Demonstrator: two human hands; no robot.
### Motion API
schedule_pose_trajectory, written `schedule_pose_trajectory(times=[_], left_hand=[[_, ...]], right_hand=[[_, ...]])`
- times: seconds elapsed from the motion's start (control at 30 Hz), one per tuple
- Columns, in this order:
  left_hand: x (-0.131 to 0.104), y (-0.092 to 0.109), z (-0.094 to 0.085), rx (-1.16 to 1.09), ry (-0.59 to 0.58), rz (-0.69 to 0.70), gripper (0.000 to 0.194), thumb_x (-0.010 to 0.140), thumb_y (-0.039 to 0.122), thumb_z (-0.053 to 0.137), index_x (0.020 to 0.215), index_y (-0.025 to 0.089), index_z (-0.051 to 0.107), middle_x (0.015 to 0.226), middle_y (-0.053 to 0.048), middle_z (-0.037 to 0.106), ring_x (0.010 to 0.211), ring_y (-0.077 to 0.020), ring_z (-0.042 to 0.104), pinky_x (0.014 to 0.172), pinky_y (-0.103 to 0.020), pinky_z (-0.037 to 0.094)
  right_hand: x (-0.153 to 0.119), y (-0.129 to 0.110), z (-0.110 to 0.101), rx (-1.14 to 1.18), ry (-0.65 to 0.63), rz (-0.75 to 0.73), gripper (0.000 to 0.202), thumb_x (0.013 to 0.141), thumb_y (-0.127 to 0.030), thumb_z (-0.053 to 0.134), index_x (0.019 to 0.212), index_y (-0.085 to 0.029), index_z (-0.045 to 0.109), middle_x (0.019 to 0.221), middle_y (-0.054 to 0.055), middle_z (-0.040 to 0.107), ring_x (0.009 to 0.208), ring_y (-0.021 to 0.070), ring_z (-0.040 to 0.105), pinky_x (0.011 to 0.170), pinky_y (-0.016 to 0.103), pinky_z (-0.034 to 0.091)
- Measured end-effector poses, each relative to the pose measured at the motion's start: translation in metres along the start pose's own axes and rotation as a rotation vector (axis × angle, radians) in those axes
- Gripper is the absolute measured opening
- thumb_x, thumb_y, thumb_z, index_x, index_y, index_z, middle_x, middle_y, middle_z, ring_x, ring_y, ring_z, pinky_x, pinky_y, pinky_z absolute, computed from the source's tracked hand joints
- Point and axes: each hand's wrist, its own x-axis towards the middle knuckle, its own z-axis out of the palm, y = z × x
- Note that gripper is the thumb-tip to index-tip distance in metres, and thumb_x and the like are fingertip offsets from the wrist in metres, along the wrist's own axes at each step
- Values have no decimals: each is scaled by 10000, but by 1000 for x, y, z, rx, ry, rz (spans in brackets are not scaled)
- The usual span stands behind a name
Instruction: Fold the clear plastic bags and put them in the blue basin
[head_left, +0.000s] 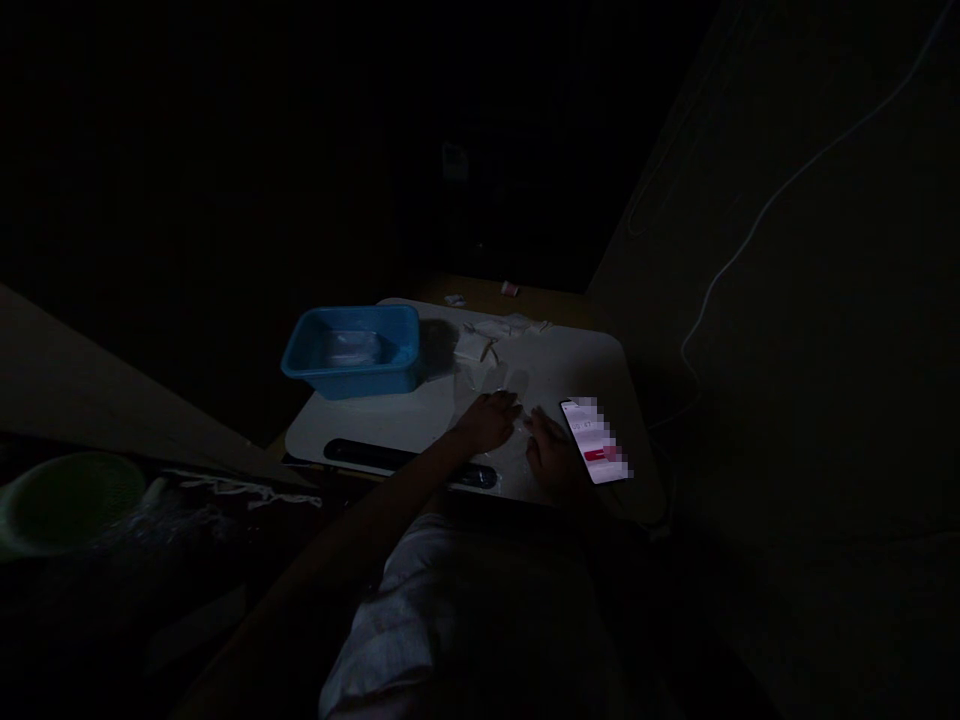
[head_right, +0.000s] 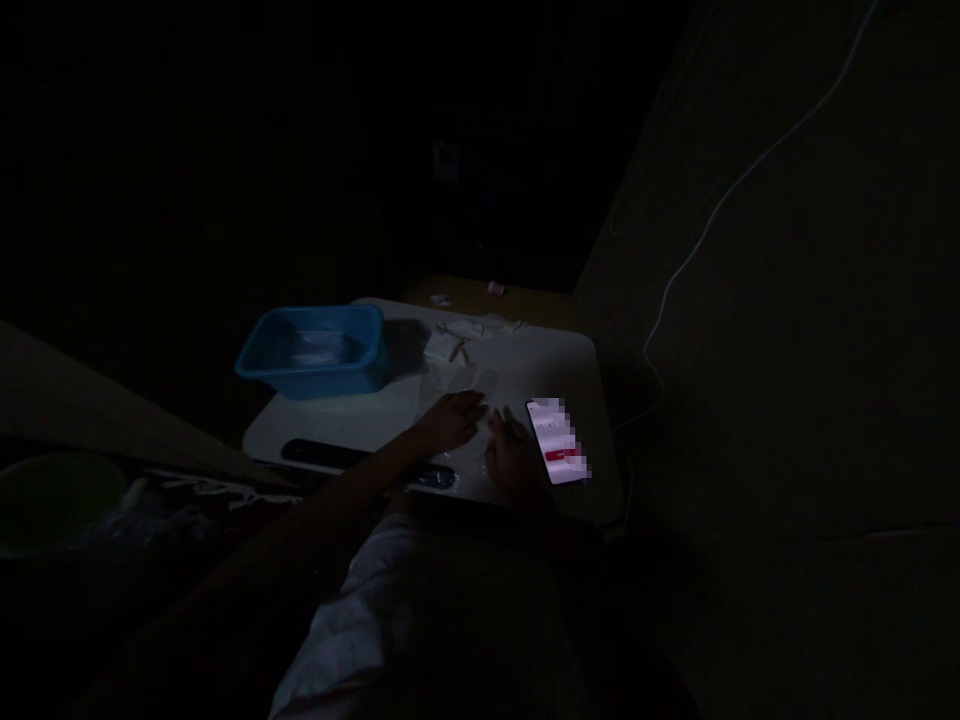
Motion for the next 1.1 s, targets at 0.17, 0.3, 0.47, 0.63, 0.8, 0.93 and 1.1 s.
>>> schedule_pose_trajectory(times=[0.17,0.3,0.47,0.63,0.8,0.93,1.1], left_hand=[[0,3,1,-18,15,-27,421,828,248,449,1229,123,481,1335,-152,421,1221,-280,379,947,-416,348],[1,8,3,-11,26,-50,432,831,244,437,1239,107,470,1334,-165,418,1211,-300,386,930,-429,357],[-1,10,8,-11,39,-72,441,853,272,415,1256,95,452,1341,-175,407,1223,-310,374,952,-444,333],[-5,10,17,-10,50,-77,467,901,355,344,1304,121,390,1395,-165,332,1295,-283,284,1033,-491,204],[-8,10,18,6,25,-70,508,912,407,311,1336,130,342,1426,-154,272,1317,-283,234,1040,-510,172],[-8,11,15,16,14,-82,518,913,436,282,1343,152,332,1428,-136,276,1322,-270,226,1045,-509,159],[-9,12,15,35,4,-90,536,910,453,273,1354,155,317,1433,-131,267,1326,-274,212,1044,-513,153]], right_hand=[[-3,4,7,18,11,24,579,825,-179,366,1379,-93,221,1203,157,559,1153,253,465,926,446,429],[-5,4,8,16,27,26,586,826,-183,370,1379,-86,203,1164,160,583,1140,260,483,912,449,442],[-9,6,8,30,56,20,534,827,-185,361,1347,-89,288,1197,170,553,1161,257,467,920,449,440],[-6,9,3,54,143,30,486,797,-138,361,1281,-129,405,1227,136,536,1201,246,426,969,473,393],[2,8,0,33,29,5,431,813,-156,374,1231,-112,470,1244,139,524,1200,238,427,988,444,381],[0,10,1,41,44,4,392,835,-173,349,1184,-111,516,1166,138,583,1157,239,470,969,438,400],[7,11,0,31,50,-1,428,820,-161,372,1236,-128,468,1186,113,576,1179,238,449,981,436,385]])
